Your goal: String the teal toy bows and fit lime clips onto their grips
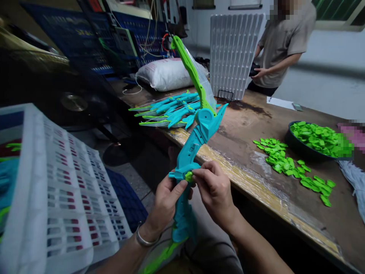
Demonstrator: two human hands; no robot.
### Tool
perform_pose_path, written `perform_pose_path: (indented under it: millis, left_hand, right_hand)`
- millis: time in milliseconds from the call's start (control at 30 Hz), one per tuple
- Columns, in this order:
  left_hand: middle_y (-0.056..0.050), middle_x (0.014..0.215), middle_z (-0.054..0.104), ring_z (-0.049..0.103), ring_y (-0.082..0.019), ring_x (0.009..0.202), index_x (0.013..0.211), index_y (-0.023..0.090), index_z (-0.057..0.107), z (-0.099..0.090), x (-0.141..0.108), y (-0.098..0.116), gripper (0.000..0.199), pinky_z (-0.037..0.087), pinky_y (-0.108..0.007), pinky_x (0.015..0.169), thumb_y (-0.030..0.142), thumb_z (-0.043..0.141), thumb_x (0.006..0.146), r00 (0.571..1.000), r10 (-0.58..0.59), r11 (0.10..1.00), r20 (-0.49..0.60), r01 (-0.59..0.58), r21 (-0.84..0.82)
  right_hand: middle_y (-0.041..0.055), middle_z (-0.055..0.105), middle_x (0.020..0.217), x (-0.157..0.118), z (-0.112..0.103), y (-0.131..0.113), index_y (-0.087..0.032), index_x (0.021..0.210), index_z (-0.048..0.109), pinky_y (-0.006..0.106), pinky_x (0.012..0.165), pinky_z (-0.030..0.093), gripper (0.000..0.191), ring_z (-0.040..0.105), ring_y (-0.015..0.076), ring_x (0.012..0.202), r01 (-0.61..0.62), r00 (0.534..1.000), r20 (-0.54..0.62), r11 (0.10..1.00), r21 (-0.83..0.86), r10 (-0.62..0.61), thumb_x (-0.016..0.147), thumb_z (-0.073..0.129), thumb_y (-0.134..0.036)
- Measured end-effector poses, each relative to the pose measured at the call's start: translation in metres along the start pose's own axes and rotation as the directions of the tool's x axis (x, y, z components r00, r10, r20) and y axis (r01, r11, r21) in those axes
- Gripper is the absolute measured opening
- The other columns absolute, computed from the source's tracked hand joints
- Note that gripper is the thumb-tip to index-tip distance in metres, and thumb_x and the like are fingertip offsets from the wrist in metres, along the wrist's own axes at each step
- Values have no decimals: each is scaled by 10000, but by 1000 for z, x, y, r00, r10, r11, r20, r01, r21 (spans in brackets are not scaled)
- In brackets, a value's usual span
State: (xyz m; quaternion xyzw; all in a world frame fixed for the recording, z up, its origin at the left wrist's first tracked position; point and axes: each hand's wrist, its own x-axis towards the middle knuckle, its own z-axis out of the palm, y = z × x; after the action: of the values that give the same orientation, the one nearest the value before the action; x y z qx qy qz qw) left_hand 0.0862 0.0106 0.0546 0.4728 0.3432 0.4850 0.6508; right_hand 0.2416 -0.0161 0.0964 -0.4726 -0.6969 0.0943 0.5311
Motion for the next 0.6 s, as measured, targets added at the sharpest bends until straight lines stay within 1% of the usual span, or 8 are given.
perform_pose_path:
  millis: [200,300,333,400,433,467,533,600]
  left_hand:
    - [1,723,656,589,-119,582,932,183,635,1,2,-2,283,502,-237,567,444,733,889,998,56,996,-31,-54,77]
    - [9,693,647,584,-120,557,905,187,629,2,4,-1,269,501,-236,550,431,740,878,995,83,990,-50,-77,119]
    - [8,691,651,585,-121,551,900,188,628,2,4,0,260,503,-237,549,423,736,880,994,94,987,-53,-86,138]
    - [6,688,657,588,-125,544,893,190,628,2,4,3,247,509,-241,547,417,726,883,994,100,983,-47,-92,159]
    - [5,687,658,588,-128,544,894,192,630,2,3,4,246,512,-244,547,419,724,881,994,97,983,-43,-90,158]
    - [5,687,658,590,-132,546,898,193,633,2,2,4,249,515,-247,546,425,723,879,995,92,985,-41,-84,153]
    - [3,689,661,601,-143,554,919,195,642,0,0,4,259,523,-255,546,436,725,873,996,82,985,-35,-75,157]
    - [4,685,658,604,-148,556,935,195,645,-2,-2,1,263,524,-257,548,441,720,876,997,77,982,-30,-71,177]
  right_hand:
    - [47,578,939,-3,10,1,-223,1036,675,288,689,534,143,620,174,819,16,1000,-12,995,-94,-17,995,589,-116]
    - [42,566,921,-6,13,1,-231,1028,659,299,699,533,137,604,176,812,18,1000,-22,994,-108,-20,1003,581,-121]
    - [46,568,940,-6,13,1,-234,1029,654,310,721,538,129,608,182,839,2,1000,-23,995,-104,-5,1008,578,-133]
    - [71,589,1052,-4,11,3,-242,1107,633,353,823,548,122,618,214,976,-51,998,-30,995,-80,49,1006,601,-182]
    - [88,594,1140,-3,8,4,-244,1184,607,379,888,544,189,610,234,1064,-87,996,-27,995,-54,86,999,625,-217]
    - [102,590,1226,0,4,6,-243,1268,569,401,945,533,287,596,250,1138,-126,992,4,992,-12,126,991,646,-257]
    - [110,607,1295,5,-4,10,-230,1366,507,406,982,528,413,605,259,1174,-204,967,176,974,95,185,994,652,-336]
    - [92,664,1224,8,-10,12,-212,1343,531,367,938,541,367,651,238,1091,-258,912,361,956,139,194,1022,608,-374]
